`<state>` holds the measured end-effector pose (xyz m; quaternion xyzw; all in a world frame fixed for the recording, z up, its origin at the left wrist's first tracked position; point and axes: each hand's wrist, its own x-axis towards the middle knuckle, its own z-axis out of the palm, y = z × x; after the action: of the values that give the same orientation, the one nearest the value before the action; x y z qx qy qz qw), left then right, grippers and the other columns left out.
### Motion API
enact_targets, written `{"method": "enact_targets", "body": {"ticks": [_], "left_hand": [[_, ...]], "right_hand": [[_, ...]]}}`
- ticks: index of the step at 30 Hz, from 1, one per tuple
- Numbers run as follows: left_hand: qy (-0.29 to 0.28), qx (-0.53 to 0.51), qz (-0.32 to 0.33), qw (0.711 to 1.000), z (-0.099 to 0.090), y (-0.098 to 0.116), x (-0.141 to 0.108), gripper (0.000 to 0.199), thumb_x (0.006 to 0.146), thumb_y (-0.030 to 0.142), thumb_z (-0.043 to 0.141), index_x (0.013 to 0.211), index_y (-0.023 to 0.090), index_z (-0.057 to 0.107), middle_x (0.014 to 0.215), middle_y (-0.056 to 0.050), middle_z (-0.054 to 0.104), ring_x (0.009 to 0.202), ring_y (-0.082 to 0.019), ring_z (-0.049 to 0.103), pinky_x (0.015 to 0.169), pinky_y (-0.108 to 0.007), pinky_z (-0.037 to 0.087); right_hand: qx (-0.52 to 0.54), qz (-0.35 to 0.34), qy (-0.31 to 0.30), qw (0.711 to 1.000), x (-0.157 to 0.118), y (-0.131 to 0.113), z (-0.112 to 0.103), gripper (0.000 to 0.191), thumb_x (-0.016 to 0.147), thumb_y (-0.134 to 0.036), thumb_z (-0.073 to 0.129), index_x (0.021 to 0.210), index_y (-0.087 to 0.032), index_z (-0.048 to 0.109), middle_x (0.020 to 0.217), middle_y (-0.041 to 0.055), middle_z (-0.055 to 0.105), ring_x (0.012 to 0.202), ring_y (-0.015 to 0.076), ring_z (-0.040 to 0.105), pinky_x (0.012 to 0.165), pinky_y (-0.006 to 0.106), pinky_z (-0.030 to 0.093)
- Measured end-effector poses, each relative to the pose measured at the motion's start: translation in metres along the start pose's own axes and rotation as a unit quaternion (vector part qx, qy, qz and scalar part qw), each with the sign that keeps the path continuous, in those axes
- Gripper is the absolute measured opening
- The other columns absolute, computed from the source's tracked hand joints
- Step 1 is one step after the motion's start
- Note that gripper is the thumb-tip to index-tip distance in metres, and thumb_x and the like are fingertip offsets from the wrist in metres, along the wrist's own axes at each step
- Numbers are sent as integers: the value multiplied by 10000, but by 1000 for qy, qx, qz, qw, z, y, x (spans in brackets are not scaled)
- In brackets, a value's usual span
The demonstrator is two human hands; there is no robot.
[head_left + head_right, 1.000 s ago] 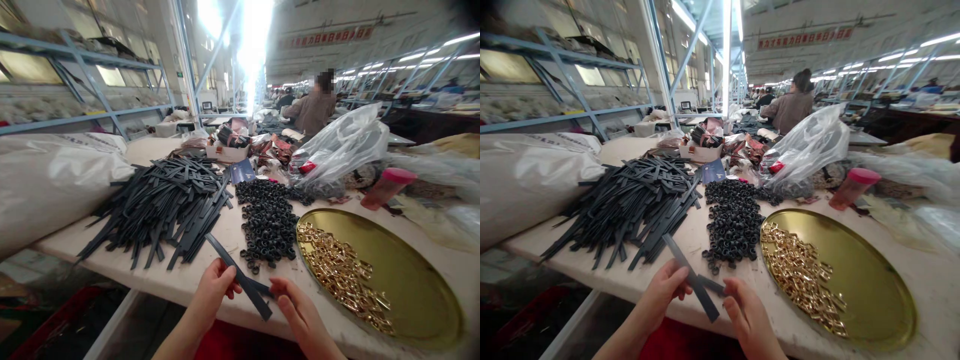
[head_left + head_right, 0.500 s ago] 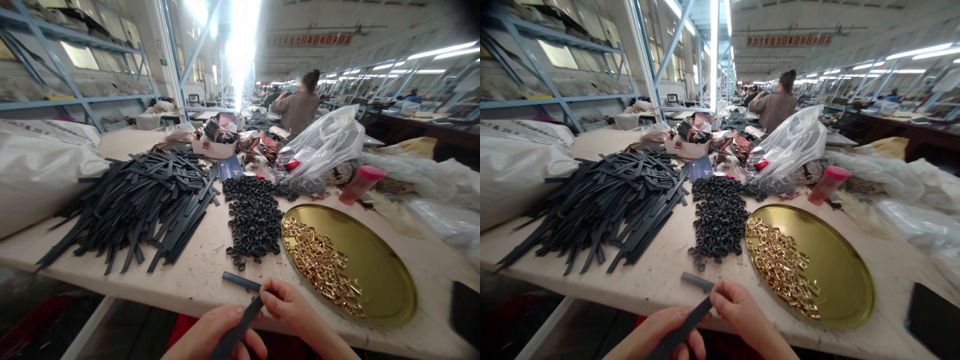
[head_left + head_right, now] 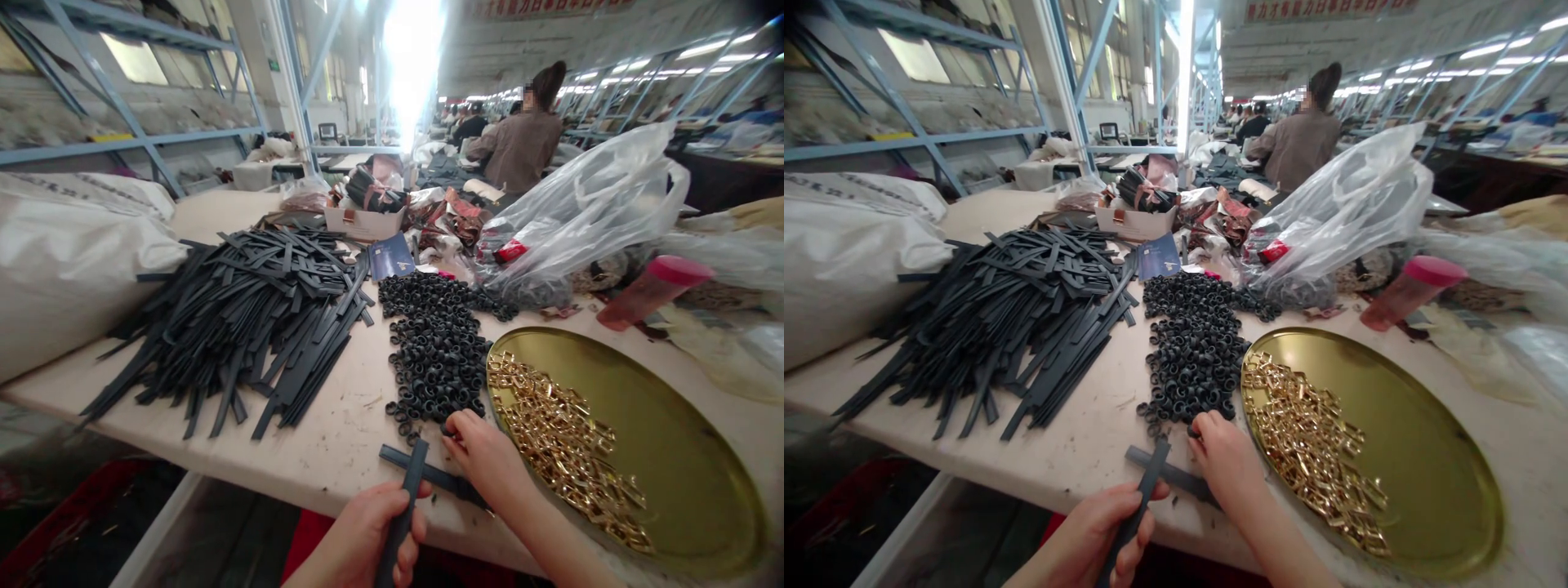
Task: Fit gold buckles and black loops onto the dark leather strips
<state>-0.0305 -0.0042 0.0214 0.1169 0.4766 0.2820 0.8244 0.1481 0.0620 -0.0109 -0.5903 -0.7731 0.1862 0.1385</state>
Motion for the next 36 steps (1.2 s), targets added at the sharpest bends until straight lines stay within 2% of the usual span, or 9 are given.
{"method": "enact_targets", "body": {"ticks": [3, 5, 12, 15, 18, 21, 27, 32, 36], "left_hand": [[-3, 10, -1, 1000, -1, 0, 7, 301, 777, 281, 432, 1012, 114, 518, 602, 6, 544, 352, -38, 392, 333, -143, 296], [-3, 24, 1, 1000, 0, 0, 10, 333, 780, 338, 432, 1017, 118, 511, 598, 8, 551, 341, -41, 388, 326, -147, 292], [-30, 184, 75, 980, 12, -3, 4, 435, 760, 469, 444, 1042, 138, 448, 460, 55, 511, 313, -52, 395, 324, -130, 261], [-28, 268, 107, 957, 17, -8, 3, 416, 778, 479, 406, 1016, 140, 449, 439, 68, 490, 298, -49, 378, 319, -128, 238], [0, 313, 147, 938, 22, -12, 4, 337, 803, 434, 375, 939, 142, 476, 474, 62, 492, 315, -50, 390, 338, -134, 255], [39, 365, 192, 910, 26, -13, 4, 281, 819, 375, 356, 877, 142, 502, 482, 59, 479, 327, -57, 385, 351, -148, 262], [90, 451, 222, 860, 29, -12, -9, 283, 836, 361, 345, 848, 160, 545, 463, 58, 441, 375, -95, 389, 392, -179, 264], [68, 537, 260, 799, 22, -6, -18, 258, 811, 310, 409, 654, 166, 554, 582, 16, 517, 577, -133, 460, 532, -200, 290], [13, 550, 236, 801, 21, -4, -18, 251, 807, 323, 431, 668, 168, 572, 626, 14, 546, 615, -141, 468, 572, -200, 307]], "right_hand": [[177, 23, 14, 984, -7, 3, -5, 137, 773, -258, 516, 649, -201, 499, 714, 4, 513, 644, 154, 498, 602, 278, 384], [319, 68, 4, 945, -14, 1, -7, 200, 759, -338, 541, 624, -199, 492, 635, -17, 488, 592, 140, 469, 560, 266, 374], [697, 213, -11, 684, -31, -13, -6, 365, 676, -384, 680, 967, -189, 578, 670, -30, 594, 519, 64, 453, 503, 187, 362], [775, 244, 3, 583, -33, -20, -5, 302, 639, -342, 725, 875, -185, 620, 678, -24, 620, 538, 61, 501, 505, 172, 389], [812, 257, 16, 524, -37, -28, -7, 235, 605, -319, 753, 746, -190, 616, 721, -11, 652, 622, 93, 568, 577, 201, 447], [808, 226, 15, 544, -43, -34, -6, 228, 623, -362, 732, 681, -180, 606, 692, -4, 646, 629, 114, 568, 609, 234, 460], [708, 204, 54, 674, -58, -26, 3, 277, 637, -369, 719, 831, -196, 621, 698, -27, 614, 599, 95, 504, 594, 219, 407], [636, 165, 16, 754, -64, -18, -6, 282, 619, -384, 717, 801, -179, 650, 646, -31, 589, 592, 102, 486, 611, 234, 387], [620, 125, -60, 773, -70, -22, -12, 262, 599, -368, 724, 757, -174, 647, 620, -38, 570, 600, 111, 493, 604, 233, 378]]}}
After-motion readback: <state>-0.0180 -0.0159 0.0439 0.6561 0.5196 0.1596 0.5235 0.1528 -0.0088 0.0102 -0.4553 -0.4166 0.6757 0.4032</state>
